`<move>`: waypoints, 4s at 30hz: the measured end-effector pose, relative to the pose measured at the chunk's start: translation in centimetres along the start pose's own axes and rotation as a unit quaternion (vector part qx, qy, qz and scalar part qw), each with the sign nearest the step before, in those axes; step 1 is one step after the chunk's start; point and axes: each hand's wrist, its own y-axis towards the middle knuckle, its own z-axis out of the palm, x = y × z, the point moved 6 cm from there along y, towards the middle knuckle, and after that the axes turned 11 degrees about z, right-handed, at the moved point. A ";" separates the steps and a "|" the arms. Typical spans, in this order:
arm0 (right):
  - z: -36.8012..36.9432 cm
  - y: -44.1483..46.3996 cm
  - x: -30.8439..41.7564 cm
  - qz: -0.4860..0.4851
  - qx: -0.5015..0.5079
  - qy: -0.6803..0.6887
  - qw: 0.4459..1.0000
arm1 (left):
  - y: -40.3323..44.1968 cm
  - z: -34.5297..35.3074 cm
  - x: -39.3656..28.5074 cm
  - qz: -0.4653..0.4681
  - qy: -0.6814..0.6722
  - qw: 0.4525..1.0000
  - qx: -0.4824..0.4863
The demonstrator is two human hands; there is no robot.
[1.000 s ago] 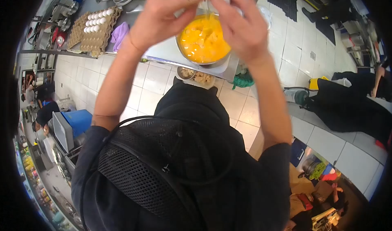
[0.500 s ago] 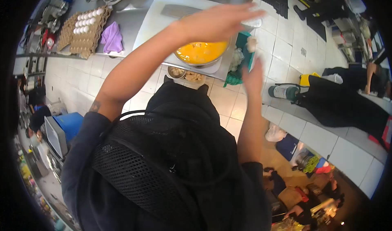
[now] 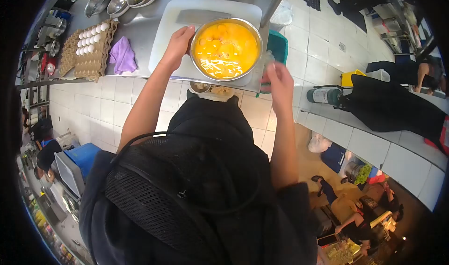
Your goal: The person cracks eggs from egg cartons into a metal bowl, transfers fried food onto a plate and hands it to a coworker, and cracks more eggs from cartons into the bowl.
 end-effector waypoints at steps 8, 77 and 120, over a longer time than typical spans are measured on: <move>4.0 5.3 3.7 0.041 0.063 -0.020 0.997 | -1.6 0.0 -0.4 -0.009 -0.032 0.998 -0.061; 62.7 4.0 10.3 -0.304 0.327 -0.345 0.826 | -0.4 -53.1 4.1 0.105 -0.061 0.892 -0.435; 15.0 -6.6 6.5 -0.160 -0.048 0.153 0.974 | -3.6 0.2 -4.9 0.076 -0.178 0.924 0.331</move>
